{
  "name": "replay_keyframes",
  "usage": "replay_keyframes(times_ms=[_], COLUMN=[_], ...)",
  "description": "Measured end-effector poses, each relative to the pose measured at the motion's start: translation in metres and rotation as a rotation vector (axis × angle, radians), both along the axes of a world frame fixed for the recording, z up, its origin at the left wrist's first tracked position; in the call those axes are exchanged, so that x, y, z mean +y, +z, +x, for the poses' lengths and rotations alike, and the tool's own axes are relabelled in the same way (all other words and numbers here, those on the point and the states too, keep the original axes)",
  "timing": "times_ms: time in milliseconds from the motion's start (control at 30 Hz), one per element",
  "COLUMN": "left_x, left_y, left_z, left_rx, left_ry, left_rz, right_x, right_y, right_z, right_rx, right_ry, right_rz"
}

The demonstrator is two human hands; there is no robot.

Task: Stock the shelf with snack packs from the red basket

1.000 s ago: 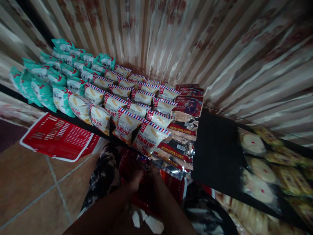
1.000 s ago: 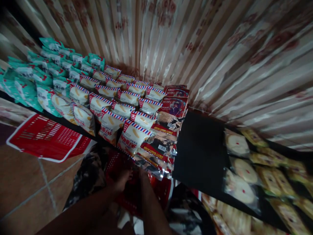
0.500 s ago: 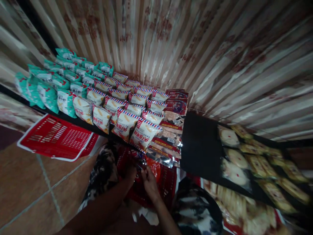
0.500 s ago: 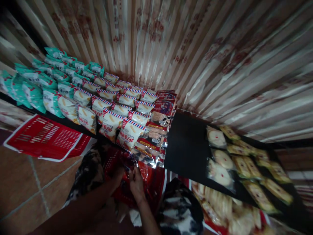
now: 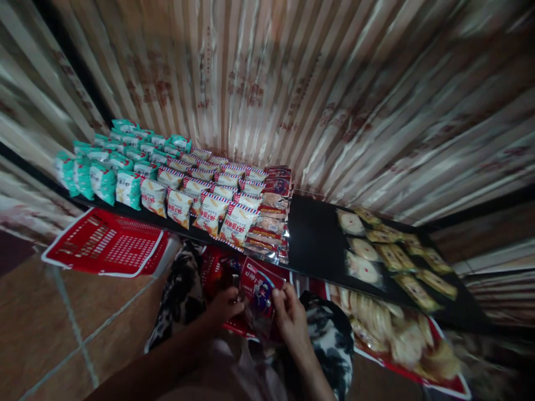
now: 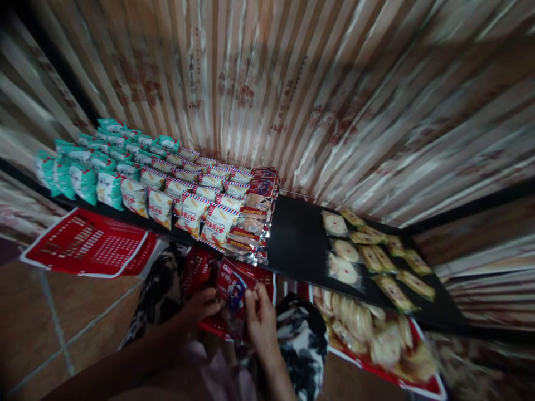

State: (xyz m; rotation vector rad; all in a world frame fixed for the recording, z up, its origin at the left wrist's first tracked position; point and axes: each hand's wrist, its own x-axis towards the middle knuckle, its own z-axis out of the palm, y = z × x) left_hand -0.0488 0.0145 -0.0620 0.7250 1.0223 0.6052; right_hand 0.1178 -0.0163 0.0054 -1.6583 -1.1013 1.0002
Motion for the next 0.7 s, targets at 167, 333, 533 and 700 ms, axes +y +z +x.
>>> replay_keyframes(times_ms=[167, 333, 533, 700], left_x=[-0.008, -0.011, -0.001, 0.006], left_y=[0.032, 0.052, 0.075, 0.077], left_z=[-0.004, 0.01, 0.029, 0.043], left_rx=[-0.117, -0.059, -0.099, -0.042], left_ry=[-0.216, -0.144, -0.043, 0.086], left_rz=[0.22, 0.362, 0.364, 0.463], right_x=[-0.002, -0.004, -0.008, 0.009], right_y=[0.031, 0.048, 0.044, 0.045], right_z=[0.007, 0.013, 0.016, 0.023], right_rx=[0.135, 0.241, 0.238, 0.212], right_ry=[-0.186, -0.216, -0.209, -0.231], right_rz=[0.09, 0.063, 0.059, 0.116])
